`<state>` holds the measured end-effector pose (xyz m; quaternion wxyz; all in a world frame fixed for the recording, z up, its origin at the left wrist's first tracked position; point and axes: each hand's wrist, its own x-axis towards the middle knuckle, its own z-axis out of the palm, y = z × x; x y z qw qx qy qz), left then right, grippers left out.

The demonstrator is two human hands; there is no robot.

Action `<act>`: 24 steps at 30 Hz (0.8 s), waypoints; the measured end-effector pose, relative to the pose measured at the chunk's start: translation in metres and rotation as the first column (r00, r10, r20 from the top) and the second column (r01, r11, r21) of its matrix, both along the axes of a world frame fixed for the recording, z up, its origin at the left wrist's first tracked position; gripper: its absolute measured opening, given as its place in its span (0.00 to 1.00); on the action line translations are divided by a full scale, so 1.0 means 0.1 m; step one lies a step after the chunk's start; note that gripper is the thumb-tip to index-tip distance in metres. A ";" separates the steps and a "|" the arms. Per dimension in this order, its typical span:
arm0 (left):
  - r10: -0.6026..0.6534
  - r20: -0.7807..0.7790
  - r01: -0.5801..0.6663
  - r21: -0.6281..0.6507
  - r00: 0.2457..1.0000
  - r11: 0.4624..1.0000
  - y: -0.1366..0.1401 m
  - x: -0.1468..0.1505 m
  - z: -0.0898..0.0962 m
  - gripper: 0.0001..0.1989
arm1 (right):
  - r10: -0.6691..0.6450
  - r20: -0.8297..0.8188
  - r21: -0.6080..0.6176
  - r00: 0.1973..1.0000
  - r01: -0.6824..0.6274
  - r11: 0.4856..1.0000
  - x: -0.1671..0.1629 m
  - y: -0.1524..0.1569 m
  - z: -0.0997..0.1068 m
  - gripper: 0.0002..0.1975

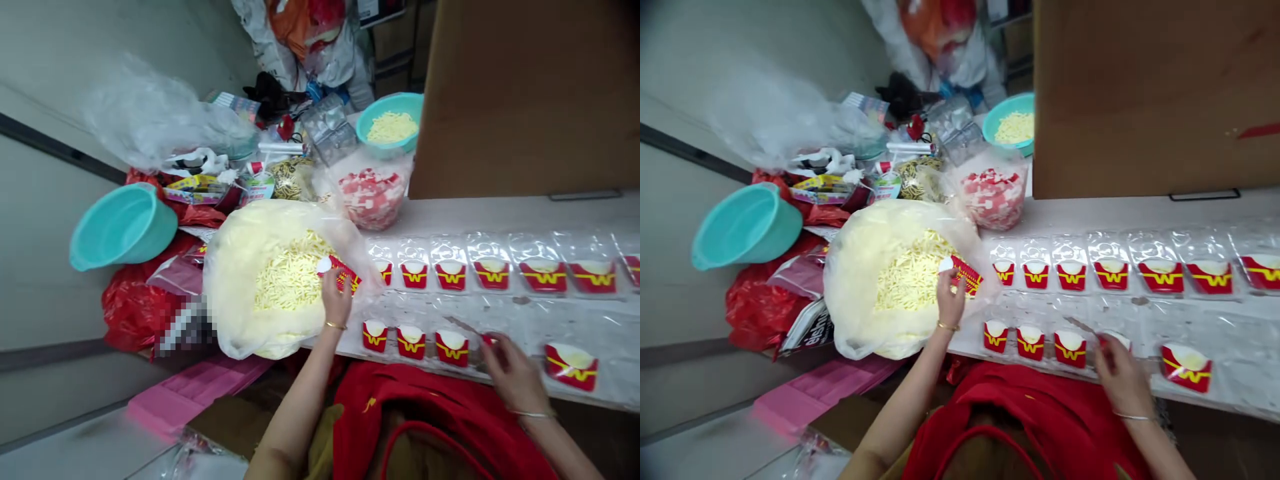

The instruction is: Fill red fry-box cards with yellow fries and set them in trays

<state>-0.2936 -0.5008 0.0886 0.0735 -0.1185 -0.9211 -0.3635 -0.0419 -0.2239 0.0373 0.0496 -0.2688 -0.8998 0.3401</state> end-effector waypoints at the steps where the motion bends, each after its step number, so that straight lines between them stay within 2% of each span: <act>1: 0.102 0.020 -0.101 -0.063 0.995 0.993 -0.23 -0.20 -0.02 0.12 | 0.121 -0.081 -0.067 0.989 -0.126 0.990 -0.26 -0.27 0.13 0.15; 3: 0.242 0.132 -0.209 -0.226 0.961 0.952 -0.55 -0.53 -0.12 0.12 | 0.323 -0.198 -0.126 0.925 -0.351 0.928 -0.76 -0.80 0.35 0.12; 5: 0.293 0.271 -0.191 -0.346 0.917 0.918 -0.71 -0.74 -0.23 0.12 | 0.464 -0.272 -0.163 0.843 -0.516 0.841 -1.22 -1.27 0.47 0.12; 8: 0.286 0.373 -0.147 -0.359 0.883 0.922 -0.79 -0.81 -0.32 0.12 | 0.536 -0.306 -0.156 0.787 -0.597 0.787 -1.78 -1.77 0.43 0.14; 10: 0.268 0.374 -0.145 -0.326 0.888 0.934 -0.82 -0.75 -0.33 0.11 | 0.528 -0.303 -0.109 0.793 -0.579 0.808 -2.07 -1.99 0.30 0.19; 13: 0.206 0.382 -0.128 -0.219 0.901 0.967 -0.87 -0.61 -0.32 0.06 | 0.484 -0.261 0.006 0.835 -0.500 0.866 -2.38 -2.20 0.08 0.35; 16: 0.142 0.410 -0.112 -0.097 0.901 0.989 -0.90 -0.49 -0.32 0.02 | 0.486 -0.220 0.073 0.846 -0.483 0.873 -2.57 -2.34 -0.11 0.45; 19: 0.133 0.405 -0.121 -0.055 0.905 0.991 -0.93 -0.44 -0.33 0.04 | 0.524 -0.209 0.060 0.826 -0.524 0.850 -2.68 -2.41 -0.23 0.43; 21: 0.142 0.359 -0.159 0.017 0.923 0.987 -0.99 -0.43 -0.31 0.05 | 0.542 -0.208 0.054 0.814 -0.544 0.838 -2.72 -2.42 -0.27 0.41; 23: 0.196 0.317 -0.252 0.149 0.928 0.956 -1.08 -0.45 -0.28 0.05 | 0.529 -0.194 0.054 0.826 -0.530 0.846 -2.76 -2.41 -0.27 0.40; 24: 0.240 0.319 -0.319 0.227 0.917 0.920 -1.14 -0.47 -0.25 0.05 | 0.508 -0.185 0.054 0.841 -0.507 0.860 -2.77 -2.40 -0.26 0.39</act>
